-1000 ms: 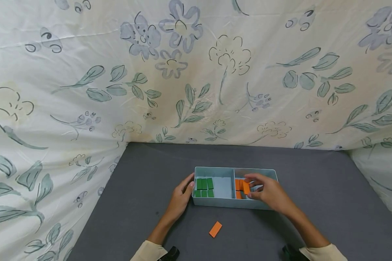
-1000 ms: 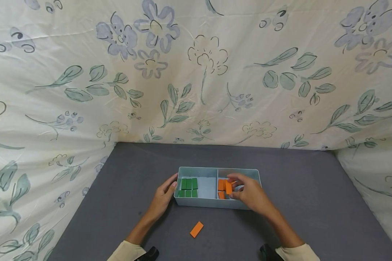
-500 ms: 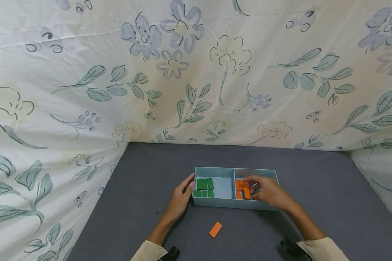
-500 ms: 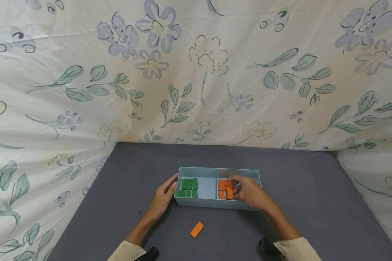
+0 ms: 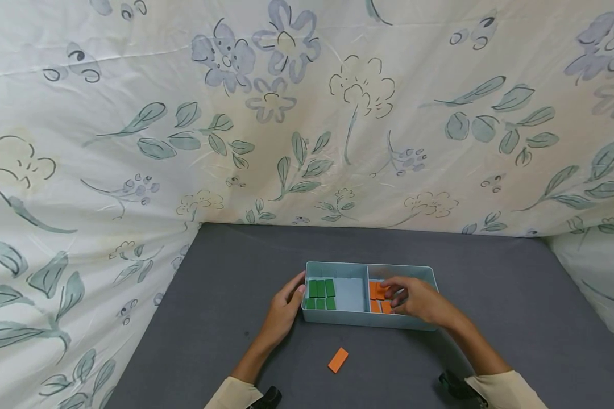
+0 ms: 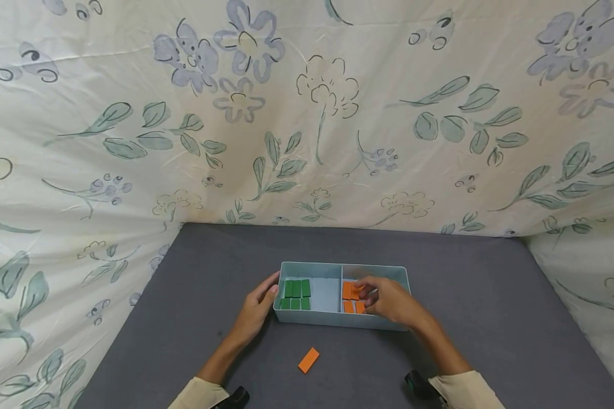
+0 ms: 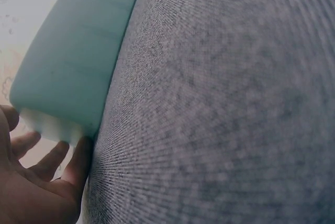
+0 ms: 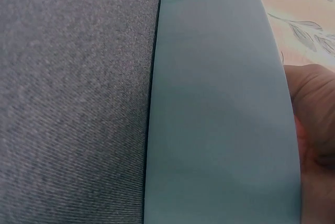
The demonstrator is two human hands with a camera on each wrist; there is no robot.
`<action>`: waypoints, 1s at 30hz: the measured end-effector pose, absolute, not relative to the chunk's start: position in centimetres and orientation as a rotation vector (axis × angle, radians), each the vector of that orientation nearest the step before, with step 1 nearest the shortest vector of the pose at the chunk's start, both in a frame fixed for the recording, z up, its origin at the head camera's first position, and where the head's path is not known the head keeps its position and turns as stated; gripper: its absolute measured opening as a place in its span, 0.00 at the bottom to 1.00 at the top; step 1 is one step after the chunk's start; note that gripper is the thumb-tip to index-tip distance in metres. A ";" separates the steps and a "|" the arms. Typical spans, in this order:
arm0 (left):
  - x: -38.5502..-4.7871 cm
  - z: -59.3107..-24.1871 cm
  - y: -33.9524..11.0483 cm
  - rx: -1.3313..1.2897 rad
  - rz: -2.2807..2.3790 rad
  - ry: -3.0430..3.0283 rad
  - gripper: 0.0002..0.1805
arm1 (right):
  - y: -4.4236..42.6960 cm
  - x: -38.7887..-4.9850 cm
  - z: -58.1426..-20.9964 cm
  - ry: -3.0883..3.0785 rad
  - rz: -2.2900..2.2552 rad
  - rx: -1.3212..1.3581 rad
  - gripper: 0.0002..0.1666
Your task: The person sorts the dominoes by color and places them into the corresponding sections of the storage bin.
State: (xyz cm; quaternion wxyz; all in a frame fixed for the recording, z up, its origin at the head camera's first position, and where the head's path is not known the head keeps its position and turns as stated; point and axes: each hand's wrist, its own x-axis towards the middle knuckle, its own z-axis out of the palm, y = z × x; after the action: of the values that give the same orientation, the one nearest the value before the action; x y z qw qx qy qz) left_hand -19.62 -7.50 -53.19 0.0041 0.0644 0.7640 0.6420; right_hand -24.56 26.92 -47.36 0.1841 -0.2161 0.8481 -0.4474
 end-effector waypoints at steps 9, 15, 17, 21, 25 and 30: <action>-19.7 -53.3 -7.5 0.205 2.024 2.371 0.30 | 26.9 -24.1 -47.1 2.470 -1.282 -0.522 0.32; -19.6 -53.1 -7.5 0.200 2.020 2.369 0.31 | 27.0 -23.1 -47.0 2.606 -1.325 -0.516 0.28; -19.6 -53.1 -7.4 0.201 2.020 2.369 0.31 | 26.9 -22.6 -47.0 2.658 -1.347 -0.536 0.27; -19.6 -53.2 -7.4 0.205 2.020 2.373 0.31 | 26.5 -21.5 -46.9 2.773 -1.380 -0.580 0.24; -19.6 -53.2 -7.5 0.209 2.016 2.381 0.30 | 26.0 -20.4 -46.8 2.858 -1.425 -0.649 0.21; -19.6 -53.3 -7.5 0.204 2.009 2.386 0.30 | 25.2 -19.1 -46.3 2.874 -1.523 -0.756 0.22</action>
State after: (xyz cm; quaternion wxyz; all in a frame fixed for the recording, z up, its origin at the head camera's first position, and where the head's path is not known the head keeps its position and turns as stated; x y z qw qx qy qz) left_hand -19.59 -7.50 -53.30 0.0078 0.0654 0.7634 0.6426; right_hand -19.05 25.22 -46.34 -0.0989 -0.2253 0.8564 -0.4538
